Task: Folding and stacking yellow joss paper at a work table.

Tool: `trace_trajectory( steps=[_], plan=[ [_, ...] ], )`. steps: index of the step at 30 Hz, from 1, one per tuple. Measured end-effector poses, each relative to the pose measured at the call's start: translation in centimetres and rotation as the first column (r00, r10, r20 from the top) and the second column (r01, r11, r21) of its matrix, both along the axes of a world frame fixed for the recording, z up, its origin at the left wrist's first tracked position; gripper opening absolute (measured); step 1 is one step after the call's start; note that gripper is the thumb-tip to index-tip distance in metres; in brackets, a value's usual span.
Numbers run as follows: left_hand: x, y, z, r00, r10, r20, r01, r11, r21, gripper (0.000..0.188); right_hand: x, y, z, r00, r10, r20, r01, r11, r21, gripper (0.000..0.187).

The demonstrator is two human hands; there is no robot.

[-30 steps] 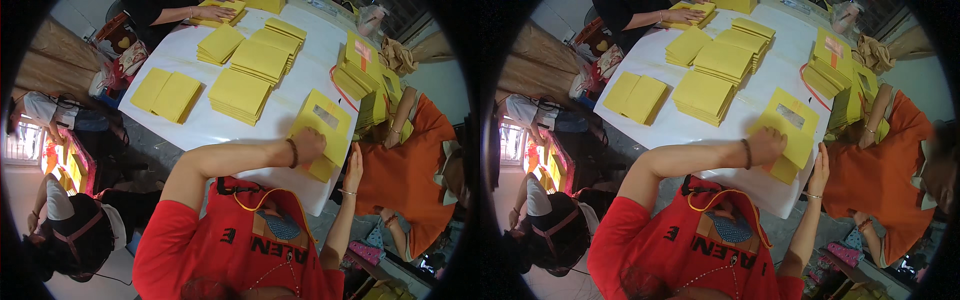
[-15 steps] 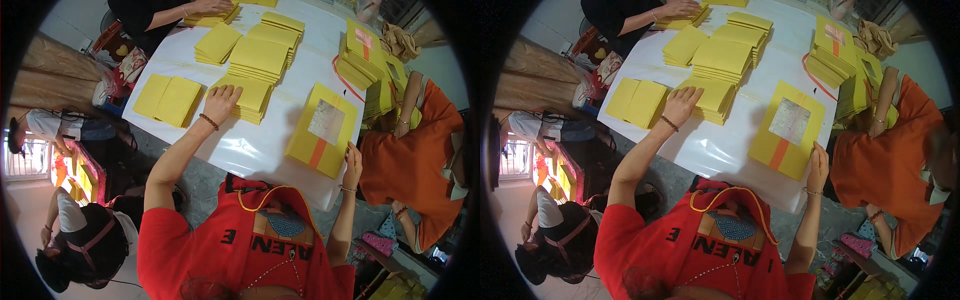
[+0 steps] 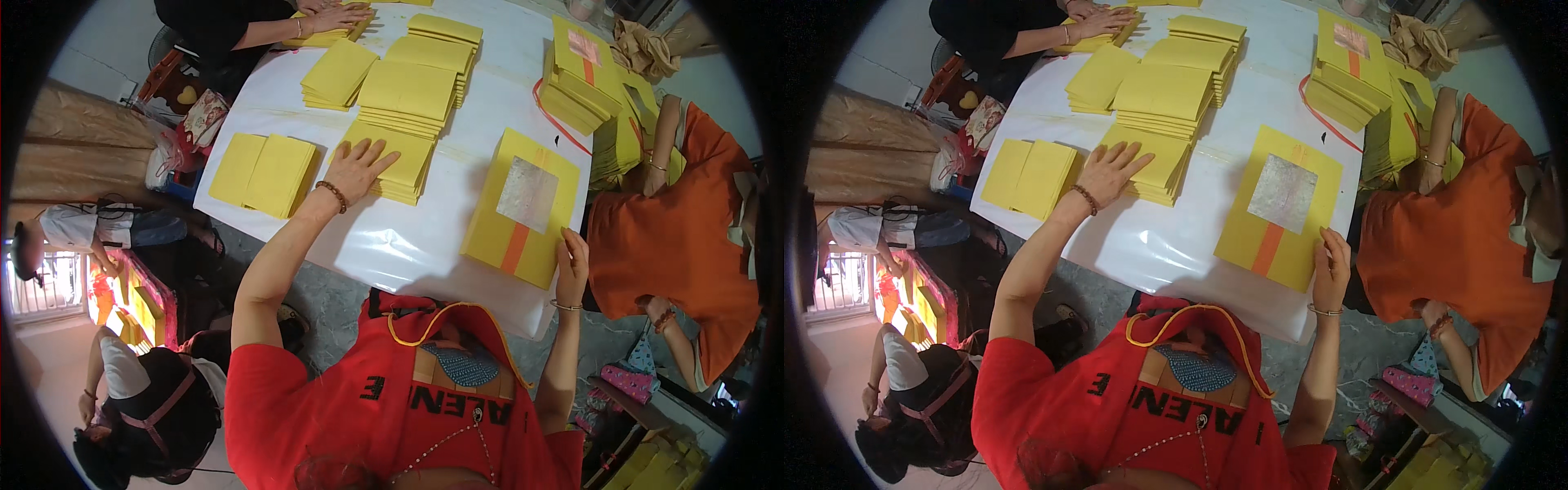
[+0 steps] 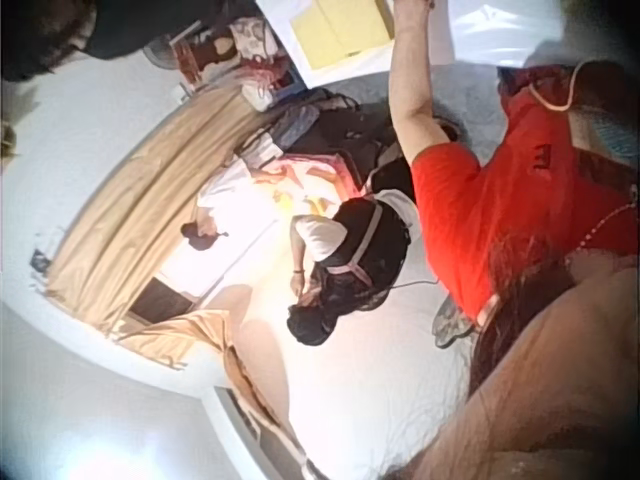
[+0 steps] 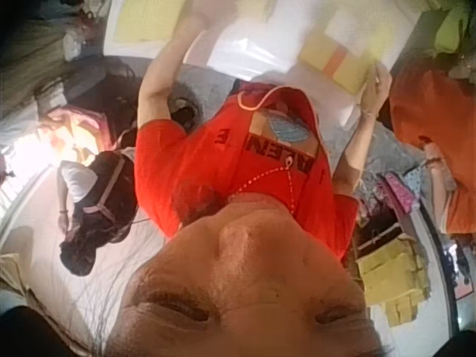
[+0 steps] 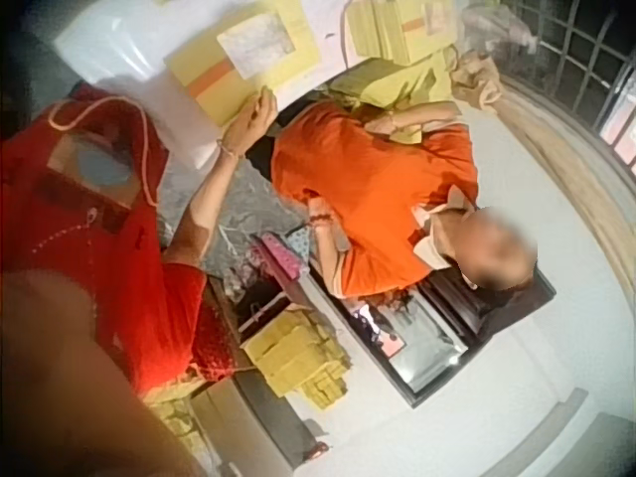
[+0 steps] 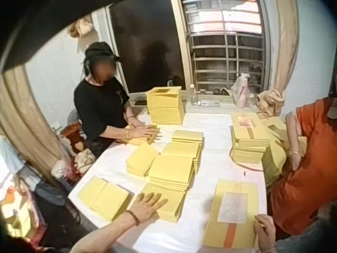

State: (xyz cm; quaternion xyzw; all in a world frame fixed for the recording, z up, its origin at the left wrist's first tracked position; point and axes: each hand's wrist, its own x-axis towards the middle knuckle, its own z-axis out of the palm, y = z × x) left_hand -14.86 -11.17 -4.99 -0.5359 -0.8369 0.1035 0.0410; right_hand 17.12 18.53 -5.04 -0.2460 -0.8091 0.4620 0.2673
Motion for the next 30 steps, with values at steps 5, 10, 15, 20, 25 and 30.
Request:
trace_trajectory(
  steps=[5, 10, 15, 20, 25, 30],
  plan=[
    [0.2, -0.7, -2.3, 0.983, 0.034, 0.181, -0.029, 0.999, -0.033, 0.072, 0.0, -0.5, -0.4, 1.000, -0.013, 0.005, 0.013, 1.000, 0.010, 0.028],
    [1.2, -0.5, -2.4, 0.975, 0.103, 0.195, -0.093, 0.994, -0.061, 0.078, -0.1, -1.1, -0.3, 0.999, -0.034, 0.015, 0.034, 0.999, 0.008, 0.027],
    [0.9, 0.0, -3.1, 0.984, 0.089, 0.157, -0.080, 0.995, -0.064, 0.076, 0.0, -1.2, 0.2, 0.996, -0.032, 0.082, 0.035, 0.998, -0.043, 0.030],
    [0.3, -0.4, -2.9, 0.988, 0.039, 0.147, -0.048, 0.997, 0.054, 0.073, 0.7, -0.7, 0.3, 0.999, -0.012, 0.030, 0.013, 1.000, -0.020, 0.031],
    [0.7, -0.4, -2.1, 0.988, 0.086, 0.132, -0.093, 0.995, 0.045, 0.079, 0.0, -0.8, 1.4, 0.998, 0.060, -0.009, -0.058, 0.990, 0.130, 0.030],
    [1.0, -0.3, -0.2, 0.984, 0.070, 0.161, -0.079, 0.996, 0.050, 0.086, -0.4, -1.3, 1.7, 0.989, 0.140, 0.051, -0.149, 0.934, 0.325, 0.031]
  ],
)
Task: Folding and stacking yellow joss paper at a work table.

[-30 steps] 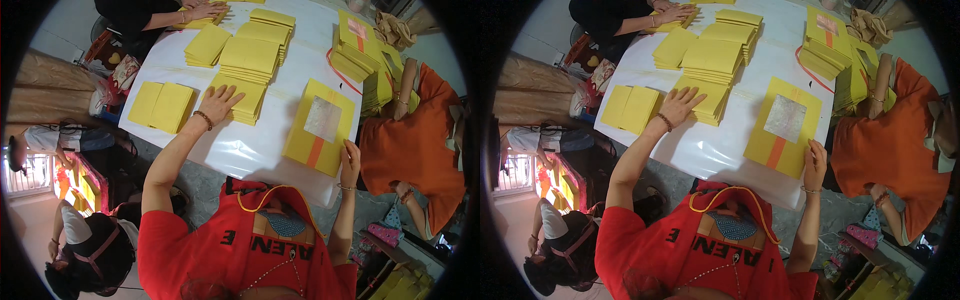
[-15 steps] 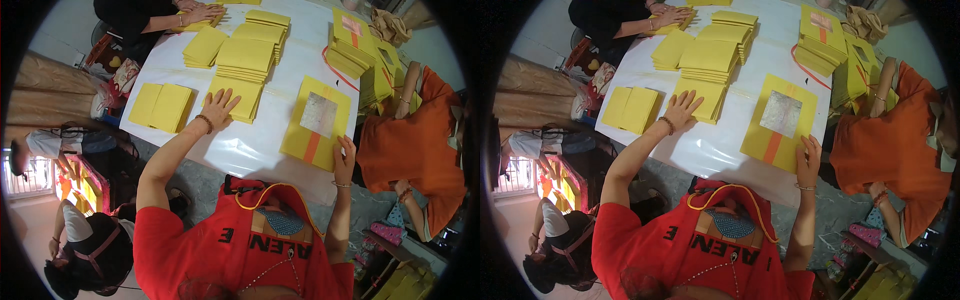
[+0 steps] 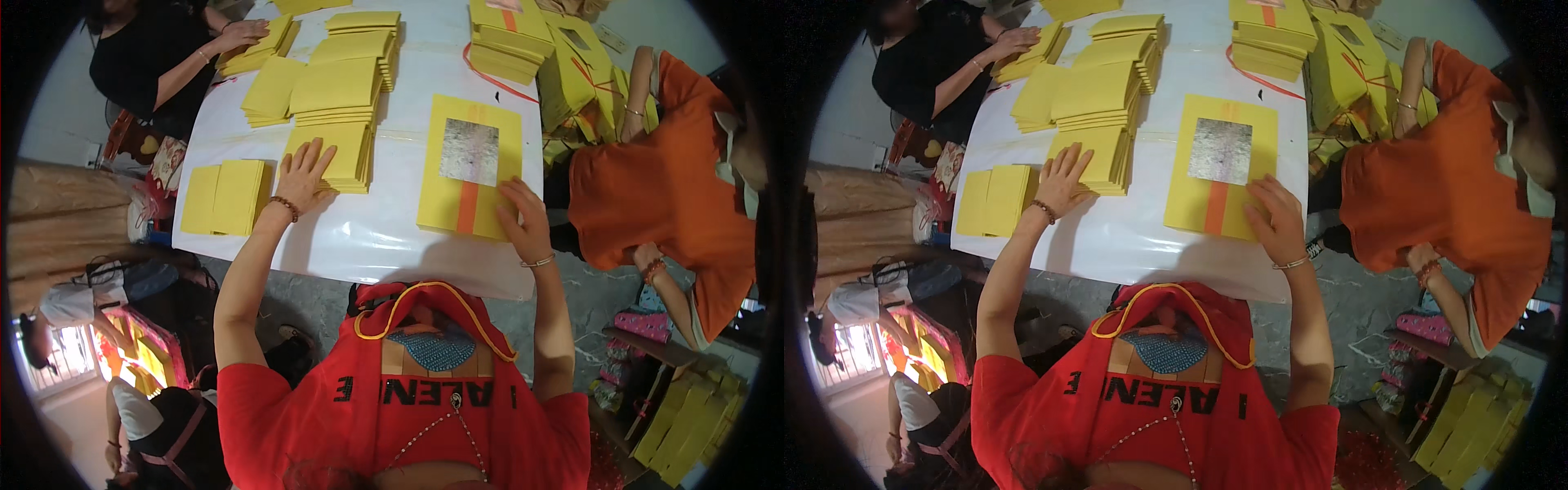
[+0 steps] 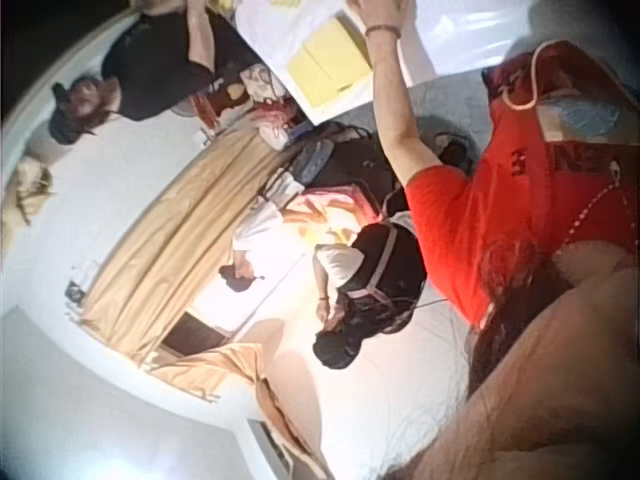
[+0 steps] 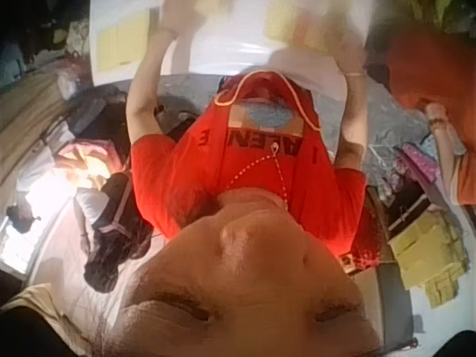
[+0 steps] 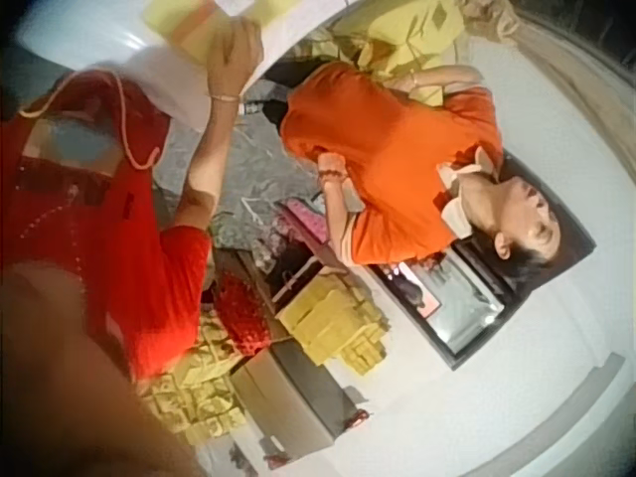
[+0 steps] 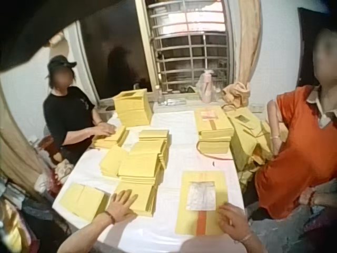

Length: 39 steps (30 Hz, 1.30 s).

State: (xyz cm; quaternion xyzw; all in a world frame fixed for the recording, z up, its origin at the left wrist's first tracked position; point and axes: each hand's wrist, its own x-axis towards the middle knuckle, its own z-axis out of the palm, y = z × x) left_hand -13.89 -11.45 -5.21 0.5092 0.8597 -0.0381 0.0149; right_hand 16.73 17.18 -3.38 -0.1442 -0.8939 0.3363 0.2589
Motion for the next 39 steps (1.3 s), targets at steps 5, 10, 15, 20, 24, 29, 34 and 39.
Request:
trace_trajectory(
  steps=[5, 10, 15, 20, 24, 29, 34, 39],
  plan=[
    [2.4, 1.6, 2.5, 0.987, -0.163, -0.013, 0.159, 0.939, 0.304, 0.071, 0.2, -0.3, -1.0, 0.999, 0.034, 0.002, -0.034, 0.999, -0.039, 0.025],
    [9.5, 6.7, 3.7, 0.850, -0.503, 0.155, 0.330, 0.738, 0.589, 0.050, 0.4, -0.4, -1.5, 1.000, 0.002, -0.022, -0.005, 0.994, -0.114, 0.023],
    [13.2, 9.1, 4.2, 0.803, -0.580, 0.137, 0.451, 0.741, 0.497, 0.042, 0.6, 0.0, -1.9, 0.999, 0.014, -0.037, -0.022, 0.978, -0.210, 0.021],
    [12.2, 9.9, 4.5, 0.745, -0.623, 0.236, 0.410, 0.708, 0.575, 0.026, 0.7, 0.2, -2.2, 0.998, 0.023, -0.065, -0.046, 0.924, -0.379, 0.016],
    [11.8, 10.4, 4.6, 0.726, -0.627, 0.282, 0.397, 0.717, 0.573, 0.018, 0.9, 0.6, -2.4, 0.998, 0.031, -0.062, -0.053, 0.917, -0.395, 0.016],
    [11.7, 10.7, 4.2, 0.761, -0.524, 0.383, 0.275, 0.794, 0.542, 0.012, 0.7, 0.6, -2.6, 0.995, 0.016, -0.098, -0.060, 0.883, -0.466, 0.016],
    [11.6, 11.0, 3.6, 0.717, -0.431, 0.547, 0.044, 0.812, 0.582, 0.015, 1.0, 1.5, -3.6, 0.965, 0.093, -0.244, -0.212, 0.826, -0.523, 0.017],
    [11.4, 11.2, 3.5, 0.529, -0.197, 0.826, -0.228, 0.904, 0.361, 0.018, 1.0, 0.9, -2.5, 0.981, 0.120, -0.155, -0.173, 0.902, -0.395, 0.024]
  ],
)
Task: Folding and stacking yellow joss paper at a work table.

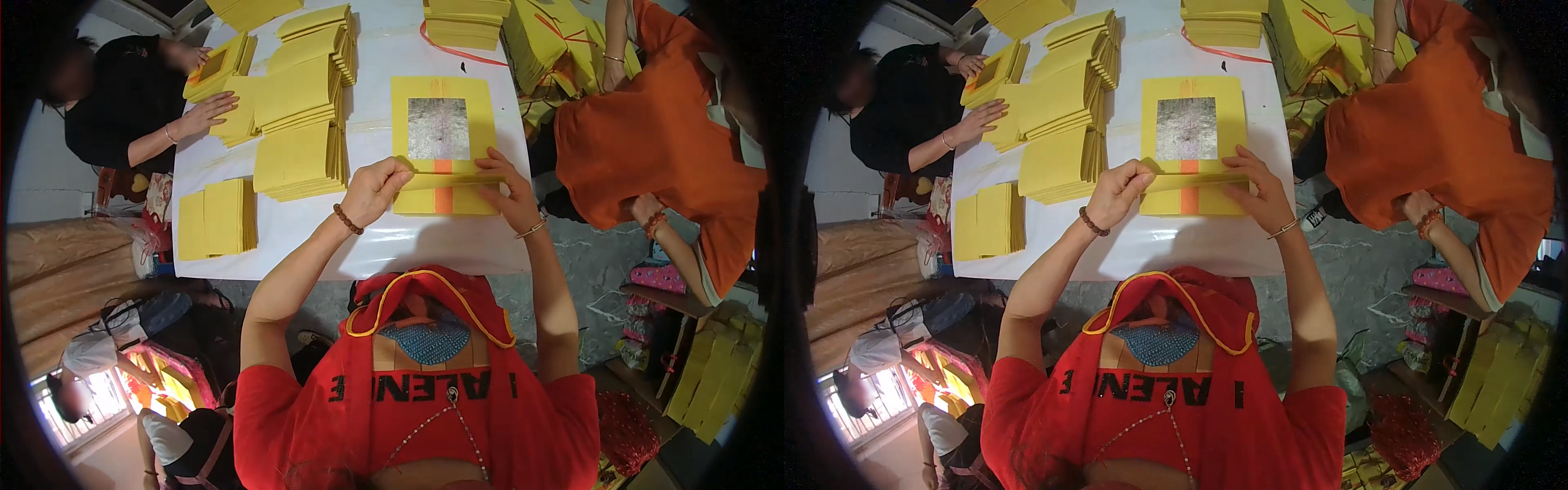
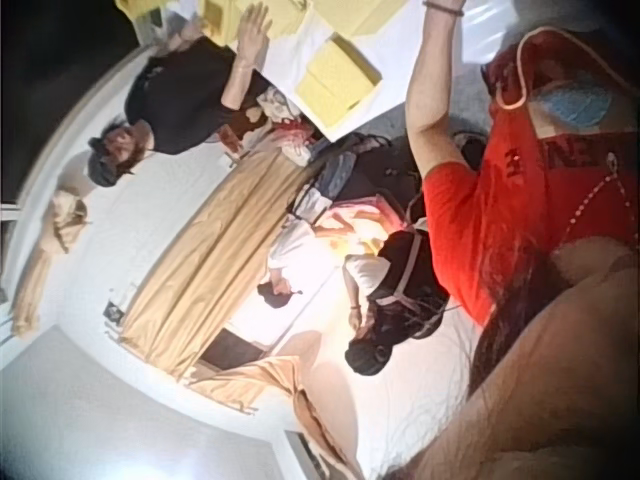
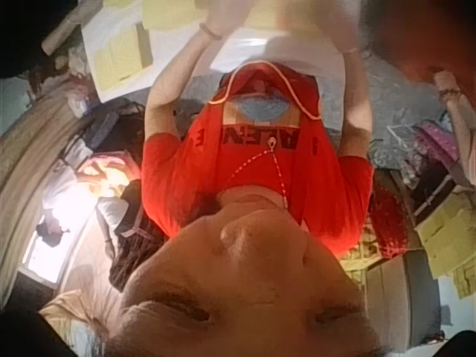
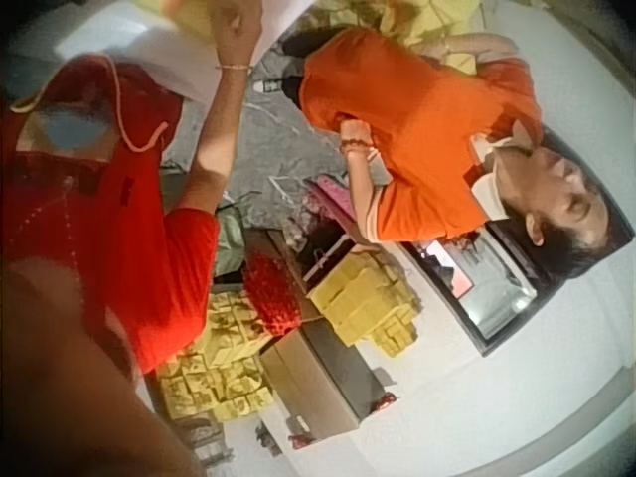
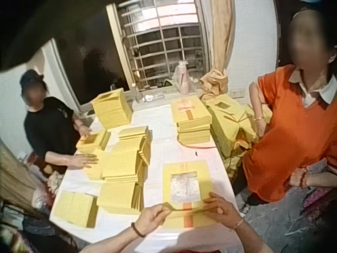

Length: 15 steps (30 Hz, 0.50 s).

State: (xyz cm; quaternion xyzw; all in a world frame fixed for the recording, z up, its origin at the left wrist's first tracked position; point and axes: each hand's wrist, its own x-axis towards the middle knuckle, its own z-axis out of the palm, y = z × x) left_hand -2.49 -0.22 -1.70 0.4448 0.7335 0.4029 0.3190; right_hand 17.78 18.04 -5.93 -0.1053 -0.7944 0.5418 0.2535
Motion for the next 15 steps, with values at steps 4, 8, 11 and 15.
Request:
trace_trajectory(
  steps=[4, 8, 11, 15],
  plan=[
    [-0.7, -0.2, 0.5, 0.986, -0.071, -0.150, 0.093, 0.985, 0.146, 0.017, -0.2, 0.4, -1.4, 0.998, -0.057, 0.004, 0.057, 0.996, -0.069, 0.025],
    [-1.8, 0.6, 0.0, 0.894, -0.073, -0.443, 0.216, 0.935, 0.282, 0.029, -0.6, 0.1, -1.8, 0.984, -0.166, 0.059, 0.176, 0.902, -0.393, 0.028],
    [-2.4, 1.4, -1.5, 0.785, -0.067, -0.616, 0.259, 0.939, 0.227, 0.039, -0.3, 1.3, -0.7, 1.000, 0.001, -0.003, -0.001, 0.998, -0.064, 0.032],
    [-2.3, 1.1, -0.8, 0.767, -0.109, -0.632, 0.328, 0.913, 0.241, 0.041, -0.6, 0.8, 3.1, 0.991, -0.134, -0.011, 0.128, 0.908, 0.400, 0.034]
  ],
)
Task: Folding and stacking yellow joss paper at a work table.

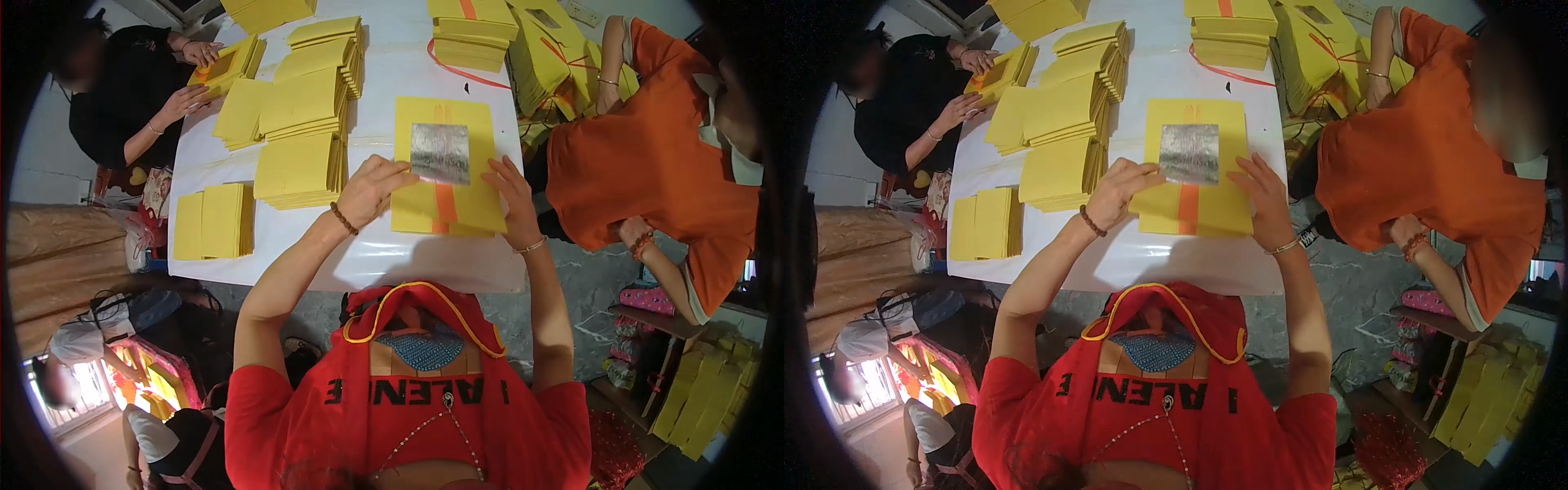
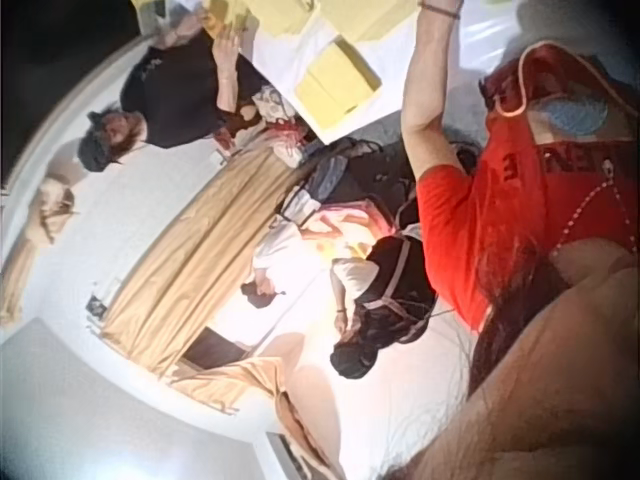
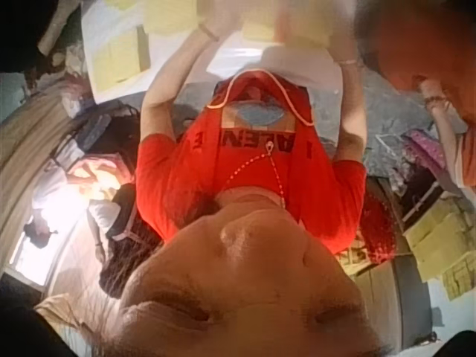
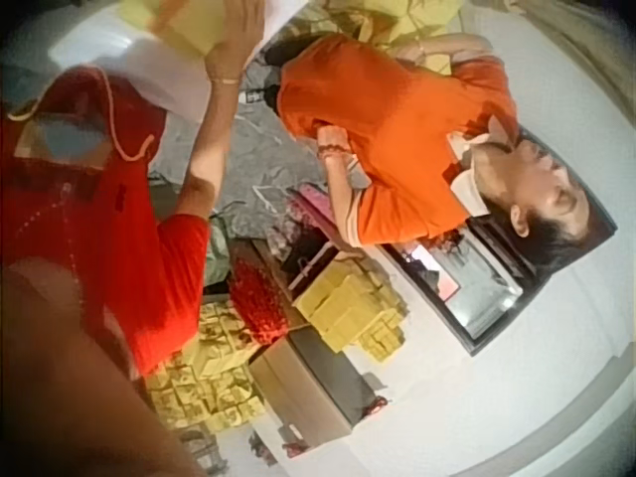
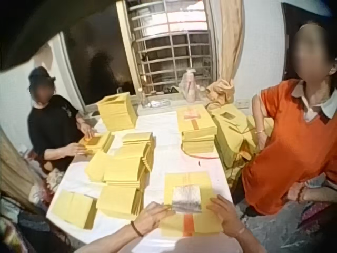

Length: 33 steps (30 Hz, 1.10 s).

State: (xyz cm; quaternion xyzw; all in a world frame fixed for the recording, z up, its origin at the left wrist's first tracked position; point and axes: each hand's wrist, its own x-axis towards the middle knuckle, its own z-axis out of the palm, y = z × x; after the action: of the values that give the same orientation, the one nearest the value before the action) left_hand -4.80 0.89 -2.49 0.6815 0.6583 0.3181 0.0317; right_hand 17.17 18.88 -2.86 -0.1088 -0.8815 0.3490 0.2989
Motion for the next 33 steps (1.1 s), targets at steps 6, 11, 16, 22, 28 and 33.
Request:
trace_trajectory(
  steps=[6, 11, 16, 22, 28, 33],
  plan=[
    [2.3, -3.2, 1.8, 0.992, -0.119, -0.047, 0.120, 0.993, 0.012, 0.038, 2.6, -0.5, 0.4, 0.983, 0.115, 0.141, -0.158, 0.927, 0.341, 0.030],
    [2.0, -3.7, 1.3, 0.962, -0.034, 0.272, 0.063, 0.993, -0.099, 0.023, 2.2, -1.4, 0.3, 0.980, 0.117, 0.159, -0.122, 0.992, 0.025, 0.022],
    [2.6, -1.8, 0.4, 0.756, 0.290, 0.587, -0.145, 0.948, -0.282, 0.025, 1.3, -1.7, 0.5, 0.973, 0.027, 0.230, 0.067, 0.917, -0.394, 0.021],
    [2.2, 0.0, 0.4, 0.597, 0.464, 0.654, -0.200, 0.876, -0.439, 0.024, -0.2, -2.7, 1.9, 0.966, -0.208, 0.155, 0.259, 0.731, -0.631, 0.046],
    [2.1, 0.0, -0.4, 0.494, 0.521, 0.696, -0.212, 0.849, -0.484, 0.022, 0.2, -2.2, 1.4, 0.955, -0.120, 0.272, 0.211, 0.918, -0.336, 0.043],
    [3.2, -1.0, -1.1, 0.351, 0.449, 0.822, -0.262, 0.890, -0.374, 0.019, -0.2, -2.2, 1.9, 0.930, -0.131, 0.343, 0.267, 0.882, -0.389, 0.040]
  ],
)
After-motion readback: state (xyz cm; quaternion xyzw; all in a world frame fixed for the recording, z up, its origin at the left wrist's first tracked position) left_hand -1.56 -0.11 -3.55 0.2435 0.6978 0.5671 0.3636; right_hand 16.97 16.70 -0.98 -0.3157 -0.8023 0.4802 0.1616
